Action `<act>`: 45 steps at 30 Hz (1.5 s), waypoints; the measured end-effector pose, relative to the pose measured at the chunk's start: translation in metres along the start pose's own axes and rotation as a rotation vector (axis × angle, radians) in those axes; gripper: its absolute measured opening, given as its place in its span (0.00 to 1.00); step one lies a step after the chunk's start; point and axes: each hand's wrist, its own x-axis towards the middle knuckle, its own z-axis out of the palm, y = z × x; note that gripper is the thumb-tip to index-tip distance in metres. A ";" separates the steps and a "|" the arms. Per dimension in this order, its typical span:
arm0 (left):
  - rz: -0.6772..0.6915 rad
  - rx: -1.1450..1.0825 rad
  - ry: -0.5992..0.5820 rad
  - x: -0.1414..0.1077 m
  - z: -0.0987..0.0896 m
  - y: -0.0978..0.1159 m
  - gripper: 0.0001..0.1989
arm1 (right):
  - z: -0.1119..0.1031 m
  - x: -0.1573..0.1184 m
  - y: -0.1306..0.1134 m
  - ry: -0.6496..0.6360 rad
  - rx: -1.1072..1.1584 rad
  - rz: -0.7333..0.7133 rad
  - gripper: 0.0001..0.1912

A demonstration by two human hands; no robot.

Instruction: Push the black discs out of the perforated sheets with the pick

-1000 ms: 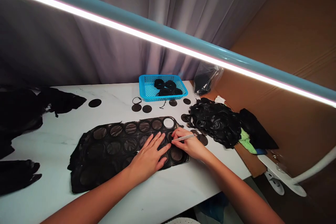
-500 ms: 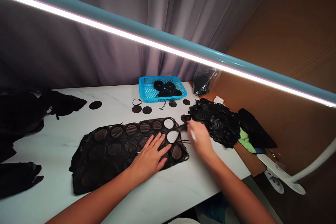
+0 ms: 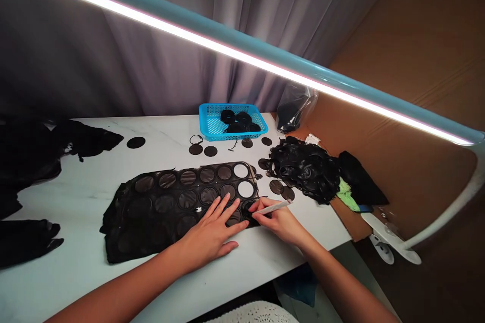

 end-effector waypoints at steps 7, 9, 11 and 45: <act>0.007 -0.014 0.015 0.001 -0.001 -0.001 0.32 | 0.000 0.001 0.001 0.009 -0.043 -0.049 0.11; 0.008 -0.013 0.016 0.001 0.000 -0.001 0.32 | 0.001 0.001 0.001 0.010 -0.049 -0.059 0.12; 0.005 -0.010 0.014 0.001 0.001 -0.001 0.32 | 0.001 0.002 0.001 0.014 -0.051 -0.064 0.12; -0.080 0.042 -0.018 0.011 0.005 0.015 0.37 | -0.017 -0.017 0.028 0.816 -0.417 -0.158 0.11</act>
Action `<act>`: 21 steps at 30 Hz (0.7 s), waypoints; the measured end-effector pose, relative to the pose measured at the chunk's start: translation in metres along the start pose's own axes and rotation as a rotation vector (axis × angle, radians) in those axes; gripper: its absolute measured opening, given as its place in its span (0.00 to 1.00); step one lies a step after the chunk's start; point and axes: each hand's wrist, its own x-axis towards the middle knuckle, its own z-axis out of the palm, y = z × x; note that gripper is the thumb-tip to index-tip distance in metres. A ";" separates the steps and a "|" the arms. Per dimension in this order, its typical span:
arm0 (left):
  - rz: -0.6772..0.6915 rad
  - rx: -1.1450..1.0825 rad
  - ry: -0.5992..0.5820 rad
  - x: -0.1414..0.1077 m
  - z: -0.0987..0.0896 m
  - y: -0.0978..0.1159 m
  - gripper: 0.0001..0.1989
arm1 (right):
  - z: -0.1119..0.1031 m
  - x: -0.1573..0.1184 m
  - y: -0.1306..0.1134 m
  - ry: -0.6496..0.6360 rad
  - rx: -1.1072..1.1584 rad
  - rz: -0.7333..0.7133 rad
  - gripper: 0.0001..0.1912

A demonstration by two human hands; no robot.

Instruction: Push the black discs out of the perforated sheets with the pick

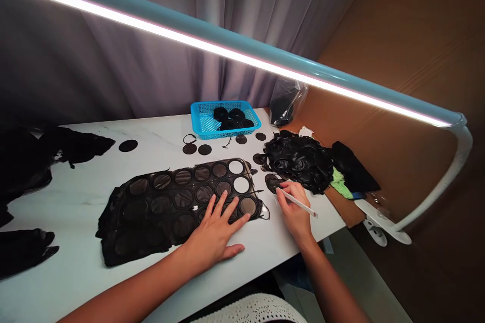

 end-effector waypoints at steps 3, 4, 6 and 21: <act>0.051 -0.046 -0.008 -0.002 -0.004 0.012 0.39 | -0.003 -0.005 -0.004 0.003 0.072 0.030 0.10; 0.127 -0.075 -0.018 -0.003 -0.006 0.018 0.39 | -0.004 -0.007 -0.005 0.005 0.090 0.039 0.10; 0.326 -0.129 -0.047 -0.006 -0.010 0.030 0.32 | -0.005 -0.009 -0.008 -0.002 0.123 0.056 0.10; 0.098 -0.015 0.226 -0.008 -0.002 0.009 0.18 | 0.011 0.001 -0.027 -0.651 0.467 0.078 0.10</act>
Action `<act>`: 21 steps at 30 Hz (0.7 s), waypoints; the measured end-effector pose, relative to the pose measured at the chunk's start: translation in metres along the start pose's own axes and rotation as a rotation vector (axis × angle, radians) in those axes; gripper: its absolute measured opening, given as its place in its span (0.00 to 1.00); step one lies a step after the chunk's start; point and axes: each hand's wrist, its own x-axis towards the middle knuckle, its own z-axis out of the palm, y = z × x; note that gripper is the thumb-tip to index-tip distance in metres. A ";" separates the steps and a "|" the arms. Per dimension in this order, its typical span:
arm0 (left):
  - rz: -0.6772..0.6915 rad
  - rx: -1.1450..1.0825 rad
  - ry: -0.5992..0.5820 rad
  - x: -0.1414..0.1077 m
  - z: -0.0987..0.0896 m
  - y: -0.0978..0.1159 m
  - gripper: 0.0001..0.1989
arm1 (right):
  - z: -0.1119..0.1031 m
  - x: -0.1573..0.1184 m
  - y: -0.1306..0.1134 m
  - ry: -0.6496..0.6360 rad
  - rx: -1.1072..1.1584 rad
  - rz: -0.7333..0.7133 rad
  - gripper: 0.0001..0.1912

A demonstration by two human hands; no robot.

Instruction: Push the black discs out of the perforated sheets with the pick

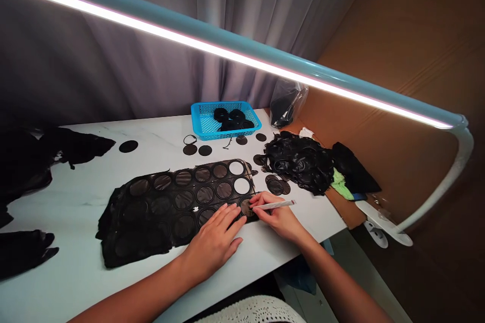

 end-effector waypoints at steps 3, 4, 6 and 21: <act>-0.019 0.023 -0.072 0.001 0.008 -0.002 0.26 | 0.000 0.000 0.005 0.042 0.015 0.058 0.10; -0.027 0.020 -0.094 0.002 0.010 -0.003 0.27 | 0.001 -0.001 0.007 0.056 0.020 0.069 0.10; -0.044 0.008 -0.131 0.004 0.012 -0.003 0.29 | 0.002 -0.002 0.009 0.075 0.023 0.073 0.10; -0.021 -0.010 -0.140 -0.004 0.013 -0.005 0.36 | -0.004 0.001 -0.004 -0.045 0.033 0.005 0.11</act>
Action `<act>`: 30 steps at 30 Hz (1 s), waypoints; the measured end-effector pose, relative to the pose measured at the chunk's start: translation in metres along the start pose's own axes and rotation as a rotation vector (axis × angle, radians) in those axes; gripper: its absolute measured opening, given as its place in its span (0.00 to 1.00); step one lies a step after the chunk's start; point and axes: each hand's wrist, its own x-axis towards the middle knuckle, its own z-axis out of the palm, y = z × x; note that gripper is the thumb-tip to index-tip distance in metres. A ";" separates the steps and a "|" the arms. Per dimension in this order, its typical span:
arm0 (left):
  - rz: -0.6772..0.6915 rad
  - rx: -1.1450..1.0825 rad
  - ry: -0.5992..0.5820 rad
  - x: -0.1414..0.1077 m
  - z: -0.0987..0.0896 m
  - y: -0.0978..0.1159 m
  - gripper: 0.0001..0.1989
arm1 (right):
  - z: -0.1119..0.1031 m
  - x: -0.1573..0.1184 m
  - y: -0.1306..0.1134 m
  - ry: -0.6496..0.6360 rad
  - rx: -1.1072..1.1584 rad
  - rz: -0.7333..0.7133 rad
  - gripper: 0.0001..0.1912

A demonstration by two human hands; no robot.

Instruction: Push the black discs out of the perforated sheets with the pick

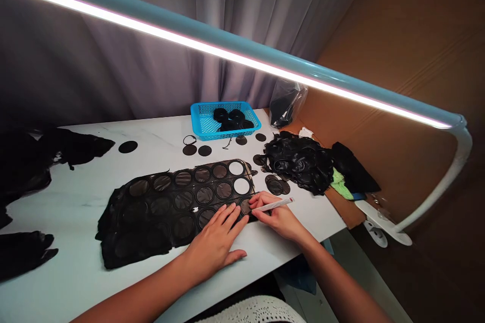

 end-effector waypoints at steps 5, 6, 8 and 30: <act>0.004 0.001 0.005 -0.001 0.001 0.000 0.34 | 0.001 0.000 -0.001 -0.030 -0.065 -0.042 0.10; 0.006 -0.001 -0.002 0.000 0.000 0.000 0.34 | 0.002 0.000 0.000 -0.033 -0.072 -0.045 0.10; 0.009 0.004 -0.022 0.000 -0.003 0.000 0.35 | 0.002 0.001 0.002 -0.034 -0.081 -0.049 0.09; -0.043 -0.071 -0.056 -0.005 -0.015 0.008 0.36 | -0.040 0.022 0.006 0.479 -0.592 -0.041 0.08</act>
